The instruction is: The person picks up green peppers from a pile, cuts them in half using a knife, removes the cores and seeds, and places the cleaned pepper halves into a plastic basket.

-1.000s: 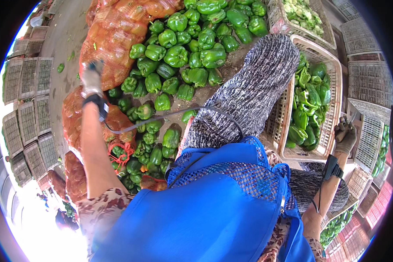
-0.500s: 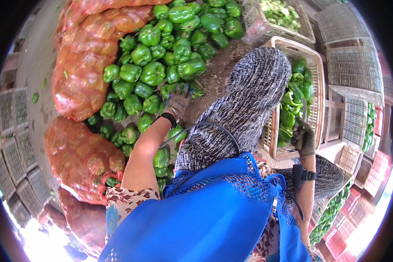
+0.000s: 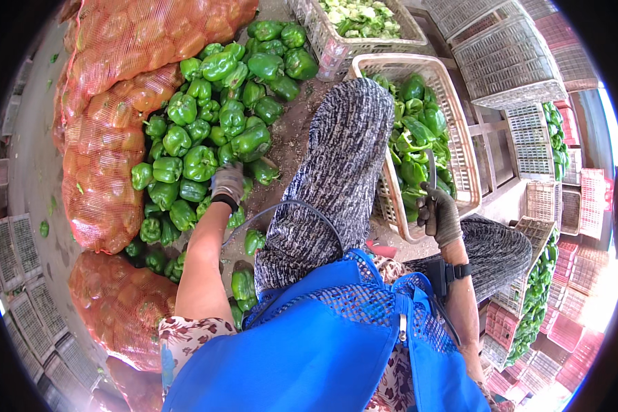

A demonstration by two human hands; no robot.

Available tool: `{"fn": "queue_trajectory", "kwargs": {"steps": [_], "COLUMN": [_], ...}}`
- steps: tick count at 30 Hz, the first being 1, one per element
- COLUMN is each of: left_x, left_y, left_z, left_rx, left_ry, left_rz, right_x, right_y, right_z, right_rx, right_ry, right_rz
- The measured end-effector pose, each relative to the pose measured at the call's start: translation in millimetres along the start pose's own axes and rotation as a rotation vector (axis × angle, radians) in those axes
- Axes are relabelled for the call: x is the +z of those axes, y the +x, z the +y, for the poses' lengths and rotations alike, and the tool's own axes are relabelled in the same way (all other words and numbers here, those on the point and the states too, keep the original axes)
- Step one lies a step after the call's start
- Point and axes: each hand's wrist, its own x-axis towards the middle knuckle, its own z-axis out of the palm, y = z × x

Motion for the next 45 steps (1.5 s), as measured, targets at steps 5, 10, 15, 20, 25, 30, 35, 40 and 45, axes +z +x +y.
{"fn": "queue_trajectory", "kwargs": {"steps": [5,10,15,20,25,30,35,40,45], "left_x": [75,-62,-232,-312,-319,-310,-295,-288,-288], "left_y": [4,-15,-46,-68,-71,-62,-61,-70,-67], "left_z": [-111,-97,-53,76,195,287,333,341,327], "left_rx": [-0.446,-0.17,0.357,0.854,0.829,0.777,0.81,0.867,0.861], "left_ry": [-1.206,-2.234,-2.195,-1.914,-1.67,-1.824,-1.406,-1.224,-1.263], "left_rz": [0.327,0.483,0.342,0.067,0.133,0.193,0.62,0.647,0.341], "right_x": [11,17,65,83,67,35,3,-16,-24], "right_y": [0,-6,-25,-42,-55,-50,-19,-9,-4], "right_z": [-6,-22,-67,-115,-136,-133,-129,-129,-128], "right_rx": [-0.048,-0.148,-0.434,-1.006,-1.029,-0.601,-0.571,-0.419,-0.277], "right_ry": [-0.026,-0.066,-0.227,-0.677,-0.695,-0.188,0.003,0.023,0.068], "right_rz": [-0.07,-0.099,-0.139,-0.067,-0.005,-0.009,0.02,-0.072,-0.19]}}
